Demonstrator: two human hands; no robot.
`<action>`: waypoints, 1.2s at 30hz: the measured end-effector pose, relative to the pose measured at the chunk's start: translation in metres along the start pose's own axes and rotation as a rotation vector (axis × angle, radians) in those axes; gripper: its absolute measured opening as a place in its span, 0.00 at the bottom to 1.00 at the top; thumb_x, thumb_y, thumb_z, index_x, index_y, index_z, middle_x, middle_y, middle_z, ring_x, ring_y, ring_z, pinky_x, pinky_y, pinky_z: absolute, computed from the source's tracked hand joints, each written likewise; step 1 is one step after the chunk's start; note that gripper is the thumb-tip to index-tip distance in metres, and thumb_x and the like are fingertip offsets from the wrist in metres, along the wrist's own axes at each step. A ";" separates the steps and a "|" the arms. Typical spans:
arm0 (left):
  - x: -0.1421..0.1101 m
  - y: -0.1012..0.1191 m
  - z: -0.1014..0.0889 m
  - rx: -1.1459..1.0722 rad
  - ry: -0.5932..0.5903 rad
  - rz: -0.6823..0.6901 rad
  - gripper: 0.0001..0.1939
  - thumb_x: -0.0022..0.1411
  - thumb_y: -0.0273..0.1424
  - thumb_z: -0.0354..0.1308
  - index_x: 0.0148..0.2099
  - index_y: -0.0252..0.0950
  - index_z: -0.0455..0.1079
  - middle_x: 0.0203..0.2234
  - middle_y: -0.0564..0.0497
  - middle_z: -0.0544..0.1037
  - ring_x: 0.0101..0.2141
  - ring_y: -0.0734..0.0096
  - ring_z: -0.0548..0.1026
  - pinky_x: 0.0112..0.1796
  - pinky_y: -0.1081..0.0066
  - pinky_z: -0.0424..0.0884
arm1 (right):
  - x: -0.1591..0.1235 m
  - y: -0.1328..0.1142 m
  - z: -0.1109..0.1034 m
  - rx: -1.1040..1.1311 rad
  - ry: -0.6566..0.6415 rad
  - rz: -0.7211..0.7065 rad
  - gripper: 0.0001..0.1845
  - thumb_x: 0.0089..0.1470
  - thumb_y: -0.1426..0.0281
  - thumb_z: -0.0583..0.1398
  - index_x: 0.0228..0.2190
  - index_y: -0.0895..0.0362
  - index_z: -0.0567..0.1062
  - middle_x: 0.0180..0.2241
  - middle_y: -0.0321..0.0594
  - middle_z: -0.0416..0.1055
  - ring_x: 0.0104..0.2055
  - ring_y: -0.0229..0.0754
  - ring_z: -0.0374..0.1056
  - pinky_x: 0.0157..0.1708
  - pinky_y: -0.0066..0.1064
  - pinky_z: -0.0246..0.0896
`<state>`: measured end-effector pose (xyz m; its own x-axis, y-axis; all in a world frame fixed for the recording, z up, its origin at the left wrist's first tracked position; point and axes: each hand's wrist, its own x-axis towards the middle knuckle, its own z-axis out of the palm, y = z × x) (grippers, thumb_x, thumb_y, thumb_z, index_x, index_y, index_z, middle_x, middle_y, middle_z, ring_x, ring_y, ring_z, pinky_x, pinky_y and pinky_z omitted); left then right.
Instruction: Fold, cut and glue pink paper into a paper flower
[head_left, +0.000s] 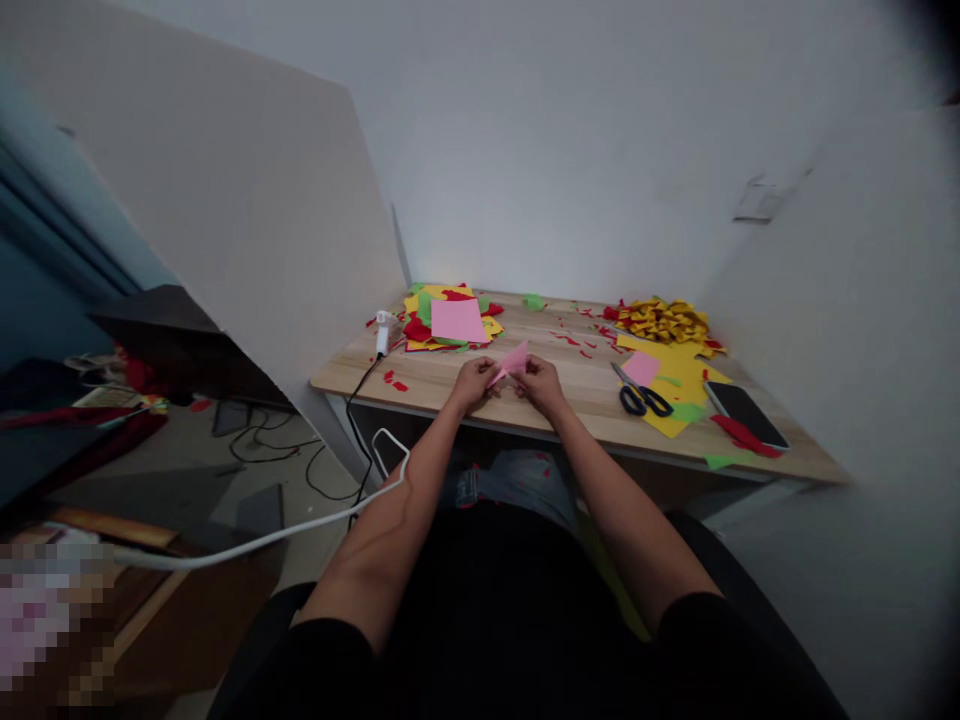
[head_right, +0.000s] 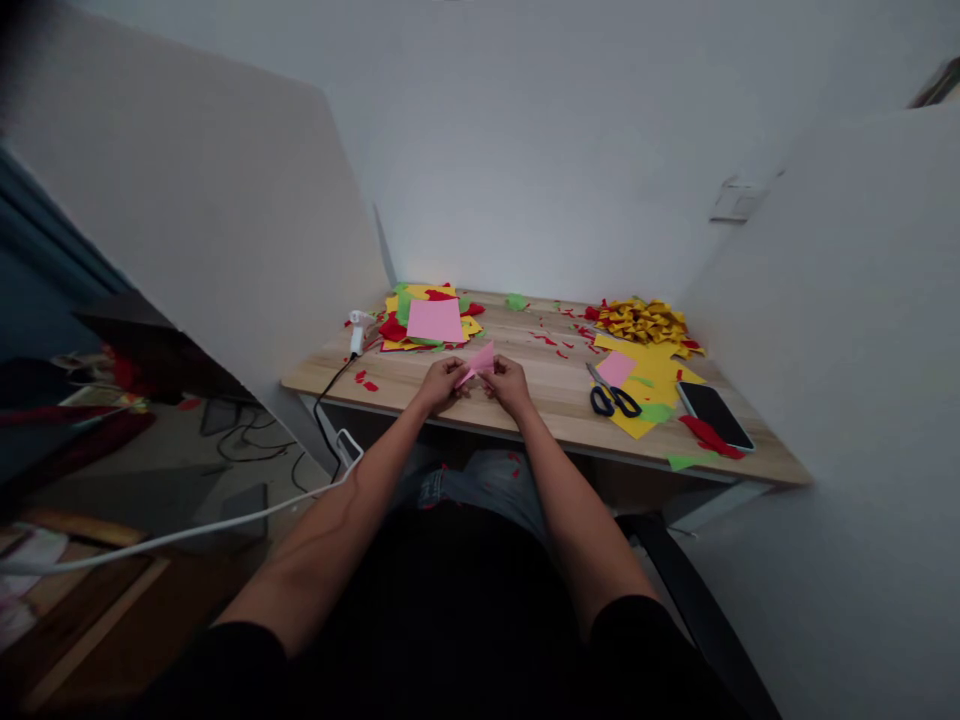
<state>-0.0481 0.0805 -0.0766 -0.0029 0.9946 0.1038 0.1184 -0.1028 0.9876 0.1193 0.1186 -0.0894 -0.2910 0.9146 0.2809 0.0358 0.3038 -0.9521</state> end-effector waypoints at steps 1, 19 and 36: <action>-0.001 0.001 0.000 -0.011 -0.008 -0.008 0.16 0.69 0.38 0.58 0.53 0.33 0.70 0.44 0.46 0.76 0.39 0.68 0.77 0.39 0.64 0.77 | 0.000 0.000 0.000 -0.002 -0.004 -0.006 0.15 0.63 0.62 0.61 0.46 0.59 0.74 0.42 0.41 0.74 0.38 0.40 0.73 0.37 0.35 0.73; -0.006 0.008 -0.002 -0.037 -0.008 -0.066 0.18 0.68 0.38 0.58 0.54 0.33 0.70 0.48 0.45 0.75 0.44 0.64 0.77 0.43 0.59 0.77 | -0.006 -0.006 -0.002 -0.101 0.030 -0.152 0.15 0.61 0.63 0.62 0.46 0.58 0.75 0.47 0.43 0.74 0.44 0.42 0.72 0.42 0.39 0.72; -0.008 0.005 -0.001 0.068 0.010 0.084 0.14 0.68 0.37 0.59 0.49 0.32 0.71 0.41 0.48 0.77 0.38 0.69 0.77 0.38 0.64 0.77 | -0.004 -0.010 -0.004 0.003 -0.012 -0.006 0.17 0.64 0.60 0.60 0.48 0.59 0.73 0.46 0.43 0.73 0.43 0.42 0.73 0.42 0.39 0.72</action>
<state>-0.0481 0.0722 -0.0719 0.0000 0.9822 0.1876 0.1854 -0.1843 0.9652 0.1243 0.1130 -0.0809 -0.3025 0.9095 0.2852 0.0314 0.3085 -0.9507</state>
